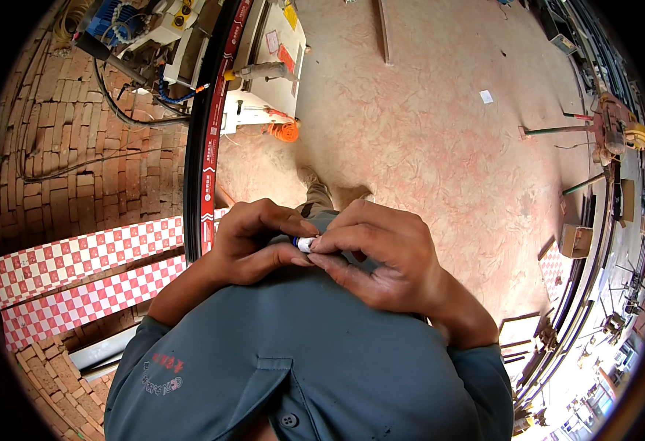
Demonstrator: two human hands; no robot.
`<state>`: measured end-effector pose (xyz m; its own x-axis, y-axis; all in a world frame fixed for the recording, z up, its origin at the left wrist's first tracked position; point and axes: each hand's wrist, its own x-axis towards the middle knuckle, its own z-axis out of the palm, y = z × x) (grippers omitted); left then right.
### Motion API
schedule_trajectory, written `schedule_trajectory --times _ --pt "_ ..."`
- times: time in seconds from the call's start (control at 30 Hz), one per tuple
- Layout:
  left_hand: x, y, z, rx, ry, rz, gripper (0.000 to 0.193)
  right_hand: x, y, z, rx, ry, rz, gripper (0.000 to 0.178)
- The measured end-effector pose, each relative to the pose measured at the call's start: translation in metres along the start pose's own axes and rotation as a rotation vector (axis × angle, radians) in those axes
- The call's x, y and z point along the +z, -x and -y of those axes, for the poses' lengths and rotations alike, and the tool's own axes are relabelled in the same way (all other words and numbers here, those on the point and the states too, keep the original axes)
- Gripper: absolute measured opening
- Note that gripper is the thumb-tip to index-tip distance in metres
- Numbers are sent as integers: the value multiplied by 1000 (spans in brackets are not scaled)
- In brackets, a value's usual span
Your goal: The person walks through a workshop carrying a small white plastic piece and a brass fitting. They approach a metalworking machine and insert the brass fitting into a component, then wrap the white plastic piece around the fitting. The person continues to adjust and inspect the assembly by hand.
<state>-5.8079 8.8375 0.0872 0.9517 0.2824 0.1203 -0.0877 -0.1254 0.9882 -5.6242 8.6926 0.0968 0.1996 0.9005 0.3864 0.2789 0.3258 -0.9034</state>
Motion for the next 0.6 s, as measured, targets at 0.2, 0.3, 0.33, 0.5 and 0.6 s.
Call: schedule_trajectory --times 0.2,0.3,0.33,0.5,0.6 --pt "1 0 2 128 -119 -57 29 2 0 1 -59 80 -7 26" --pt "3 3 1 118 -80 -74 30 3 -3 -2 -243 197 -25 27" --pt "4 4 2 105 -54 -85 30 4 -4 -3 -314 236 -37 27" --pt "5 8 3 63 37 -98 28 5 -1 -8 -466 362 -65 27" --pt "3 8 2 84 31 -48 27 6 0 -13 -552 402 -73 27"
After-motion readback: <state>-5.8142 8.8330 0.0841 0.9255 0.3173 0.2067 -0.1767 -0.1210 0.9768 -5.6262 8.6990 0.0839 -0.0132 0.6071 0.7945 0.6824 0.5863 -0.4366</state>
